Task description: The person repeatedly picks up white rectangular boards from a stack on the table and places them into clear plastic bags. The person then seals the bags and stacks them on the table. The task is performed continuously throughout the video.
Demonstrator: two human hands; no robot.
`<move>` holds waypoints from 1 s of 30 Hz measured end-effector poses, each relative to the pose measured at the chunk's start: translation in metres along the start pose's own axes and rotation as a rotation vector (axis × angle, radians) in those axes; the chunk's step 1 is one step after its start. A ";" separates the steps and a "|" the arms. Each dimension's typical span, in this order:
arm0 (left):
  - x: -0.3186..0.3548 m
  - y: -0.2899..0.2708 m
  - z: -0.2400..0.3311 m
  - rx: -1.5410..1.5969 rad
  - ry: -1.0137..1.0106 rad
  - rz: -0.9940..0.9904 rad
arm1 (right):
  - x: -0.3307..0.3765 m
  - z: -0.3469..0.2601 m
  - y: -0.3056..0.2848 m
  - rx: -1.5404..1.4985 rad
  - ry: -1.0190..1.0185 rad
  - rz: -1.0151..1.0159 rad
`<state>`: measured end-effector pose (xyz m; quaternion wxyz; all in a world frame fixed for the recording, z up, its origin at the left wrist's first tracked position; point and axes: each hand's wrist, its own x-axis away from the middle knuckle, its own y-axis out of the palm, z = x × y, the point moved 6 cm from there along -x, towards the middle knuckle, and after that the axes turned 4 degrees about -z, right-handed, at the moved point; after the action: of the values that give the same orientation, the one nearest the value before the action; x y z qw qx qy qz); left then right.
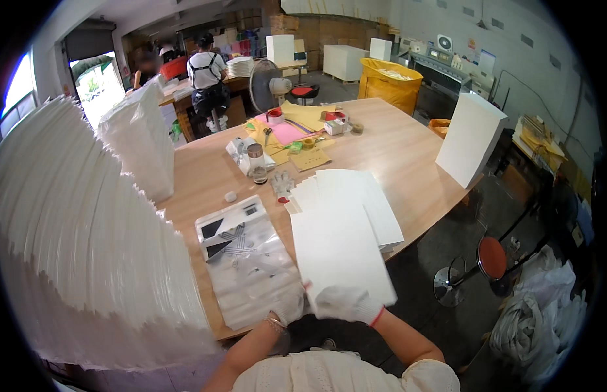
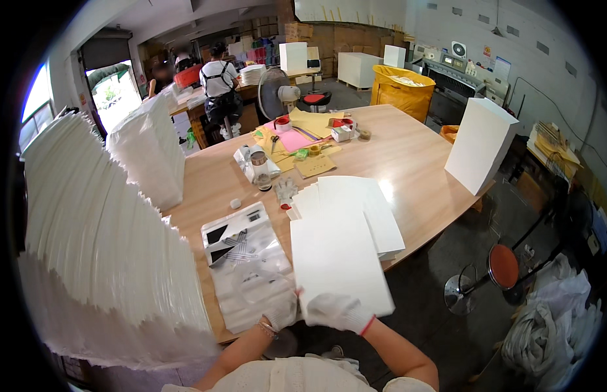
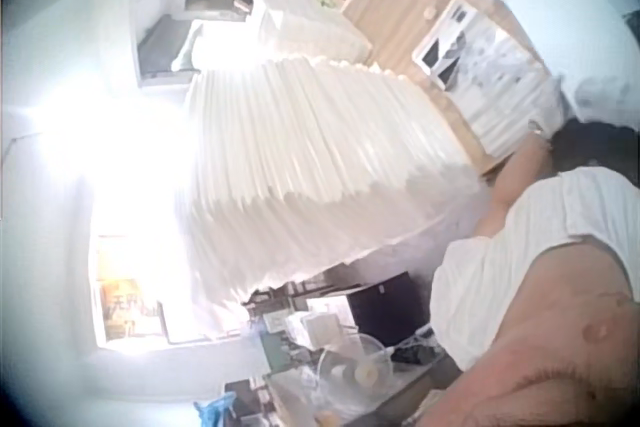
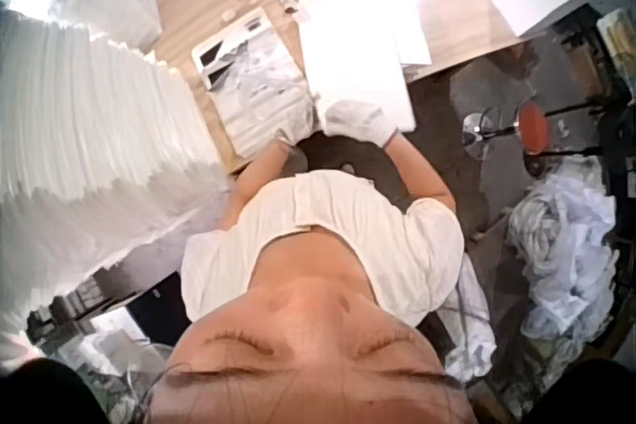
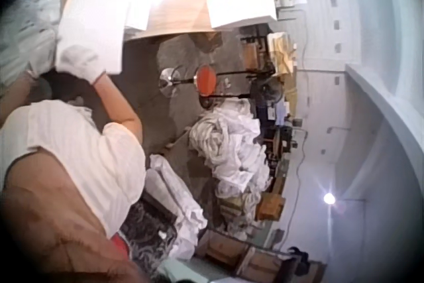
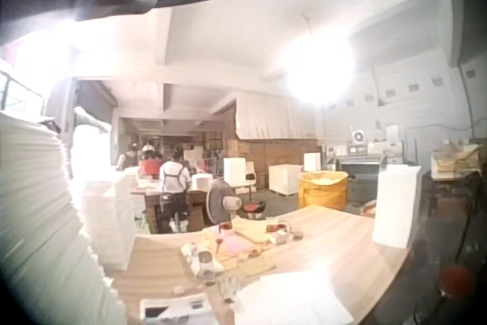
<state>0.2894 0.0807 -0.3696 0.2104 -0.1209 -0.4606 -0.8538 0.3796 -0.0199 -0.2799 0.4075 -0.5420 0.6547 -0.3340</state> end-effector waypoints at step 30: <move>0.031 -0.013 0.070 -2.090 1.037 0.561 | -0.087 0.048 0.061 -0.060 0.730 0.042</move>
<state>0.2572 0.1382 -0.3288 0.3496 0.0289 0.6370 -0.6864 0.4028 0.0775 -0.3397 0.1377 -0.3851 0.7775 -0.4777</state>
